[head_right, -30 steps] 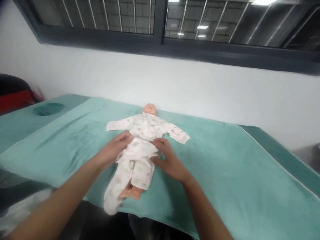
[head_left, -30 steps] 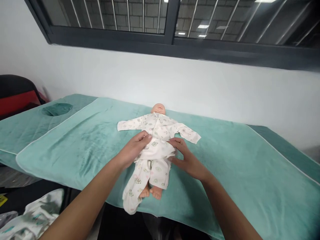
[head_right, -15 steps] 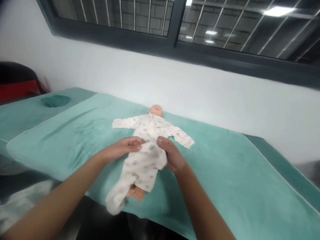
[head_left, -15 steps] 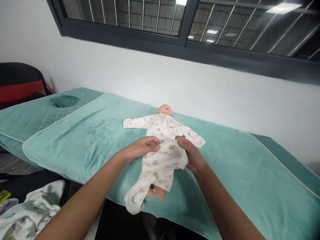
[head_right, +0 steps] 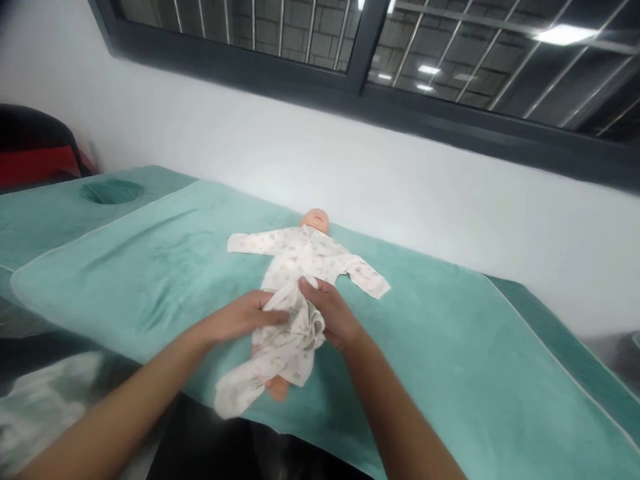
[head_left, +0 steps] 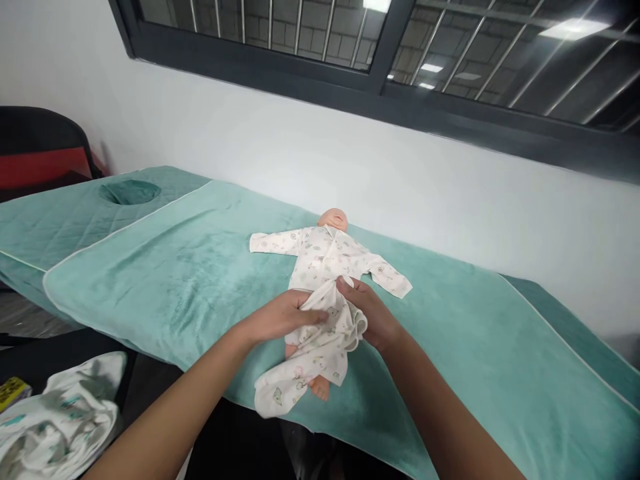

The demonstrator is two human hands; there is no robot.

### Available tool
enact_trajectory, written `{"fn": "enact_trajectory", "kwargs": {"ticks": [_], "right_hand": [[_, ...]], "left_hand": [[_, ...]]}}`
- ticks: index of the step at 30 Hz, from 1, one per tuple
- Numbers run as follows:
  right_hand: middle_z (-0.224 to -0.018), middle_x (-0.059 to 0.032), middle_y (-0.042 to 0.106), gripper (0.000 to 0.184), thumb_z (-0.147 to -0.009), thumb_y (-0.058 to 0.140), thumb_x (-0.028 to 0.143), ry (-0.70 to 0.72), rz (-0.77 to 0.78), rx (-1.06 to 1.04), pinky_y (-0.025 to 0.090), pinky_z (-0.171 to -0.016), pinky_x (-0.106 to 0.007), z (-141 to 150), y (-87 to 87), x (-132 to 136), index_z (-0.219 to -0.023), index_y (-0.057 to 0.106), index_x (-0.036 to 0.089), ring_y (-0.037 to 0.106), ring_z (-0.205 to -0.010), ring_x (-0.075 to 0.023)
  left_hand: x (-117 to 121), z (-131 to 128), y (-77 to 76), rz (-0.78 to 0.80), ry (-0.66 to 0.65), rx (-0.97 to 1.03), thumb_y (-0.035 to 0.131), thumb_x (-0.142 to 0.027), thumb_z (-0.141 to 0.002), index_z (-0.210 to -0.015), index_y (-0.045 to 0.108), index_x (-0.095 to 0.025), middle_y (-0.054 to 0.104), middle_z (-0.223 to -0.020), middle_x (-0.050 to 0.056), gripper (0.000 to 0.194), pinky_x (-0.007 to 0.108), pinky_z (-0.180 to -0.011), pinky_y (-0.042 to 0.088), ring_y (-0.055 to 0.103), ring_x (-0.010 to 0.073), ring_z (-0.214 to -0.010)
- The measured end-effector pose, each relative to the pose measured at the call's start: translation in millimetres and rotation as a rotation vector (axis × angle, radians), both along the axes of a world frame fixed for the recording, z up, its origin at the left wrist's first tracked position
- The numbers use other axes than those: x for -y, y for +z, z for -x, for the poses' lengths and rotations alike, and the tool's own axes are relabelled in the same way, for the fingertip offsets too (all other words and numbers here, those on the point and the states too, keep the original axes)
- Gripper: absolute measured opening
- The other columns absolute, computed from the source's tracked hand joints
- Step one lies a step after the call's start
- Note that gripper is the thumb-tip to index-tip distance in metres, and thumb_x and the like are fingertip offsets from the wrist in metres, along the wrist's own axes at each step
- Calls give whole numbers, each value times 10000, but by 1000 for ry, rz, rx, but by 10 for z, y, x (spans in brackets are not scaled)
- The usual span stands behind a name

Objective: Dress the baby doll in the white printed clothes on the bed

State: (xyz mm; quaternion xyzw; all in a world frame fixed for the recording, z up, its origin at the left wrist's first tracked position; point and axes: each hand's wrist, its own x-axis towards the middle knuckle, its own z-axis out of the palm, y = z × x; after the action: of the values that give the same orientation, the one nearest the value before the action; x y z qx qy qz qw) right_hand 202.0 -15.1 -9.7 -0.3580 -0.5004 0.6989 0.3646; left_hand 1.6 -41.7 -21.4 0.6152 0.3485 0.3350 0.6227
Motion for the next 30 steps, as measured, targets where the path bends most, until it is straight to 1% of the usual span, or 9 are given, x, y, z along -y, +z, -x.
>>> {"fn": "enact_trajectory", "kwargs": {"ticks": [4,7,10,13,15,21,24,28,30], "right_hand": [[-757,-27,679,397,-760,744,521,225,-59,242,448,-607,-257,5,46,-13,-876,700,144,586,-649,-144],[-886,-48,716,379,-695,819,432,427,-112,504,474,-673,-281,6,122,-4,-943,731,160,635,-781,-193],[-946,-59,719,379,-756,773,431,259,-54,334,497,-716,-299,36,111,-10,-1030,705,180,652,-829,-200],[-841,-41,697,359,-780,746,461,29,27,55,485,-657,-269,60,20,-45,-965,677,162,627,-720,-157],[-788,-34,683,369,-787,733,488,29,44,25,469,-621,-256,53,-21,-64,-916,674,147,607,-670,-142],[-940,-48,716,393,-700,832,345,521,9,291,503,-789,-320,-23,75,-44,-1023,704,160,654,-890,-205],[-948,-63,721,331,-754,789,364,334,22,206,511,-791,-333,-42,47,-37,-998,708,156,662,-872,-202],[-812,-59,708,308,-761,782,383,108,53,-31,507,-688,-290,-52,-113,-52,-918,698,132,643,-724,-168],[-757,-41,688,317,-756,785,399,77,54,-70,486,-629,-260,-55,-153,-53,-900,694,131,608,-651,-139]], "left_hand": [[-5,-88,-107,178,347,359,700,-410,-805,-950,675,-160,716,-884,44,290,269,-754,461,637,180,-804],[-7,-153,-143,276,408,495,738,-421,-768,-975,677,-150,720,-865,53,347,272,-735,472,639,173,-762],[28,-106,-117,347,371,452,747,-478,-751,-958,695,-138,723,-844,64,401,275,-682,469,632,172,-712],[57,-14,-78,331,141,274,787,-421,-727,-922,716,-125,729,-880,80,362,267,-676,466,643,180,-744],[52,-3,-80,313,85,253,786,-389,-735,-941,718,-129,730,-900,79,339,266,-690,471,648,182,-766],[4,-151,-225,326,300,531,757,-404,-765,-1058,684,-144,733,-902,74,398,286,-716,498,654,177,-754],[31,-117,-220,372,288,474,766,-389,-761,-1032,699,-132,737,-897,82,380,287,-723,500,657,180,-768],[80,-34,-138,387,72,335,843,-287,-666,-993,725,-115,738,-944,105,388,298,-737,504,670,211,-812],[87,-51,-139,374,117,365,837,-296,-676,-1007,721,-111,737,-951,111,397,297,-744,505,672,214,-818]]}}
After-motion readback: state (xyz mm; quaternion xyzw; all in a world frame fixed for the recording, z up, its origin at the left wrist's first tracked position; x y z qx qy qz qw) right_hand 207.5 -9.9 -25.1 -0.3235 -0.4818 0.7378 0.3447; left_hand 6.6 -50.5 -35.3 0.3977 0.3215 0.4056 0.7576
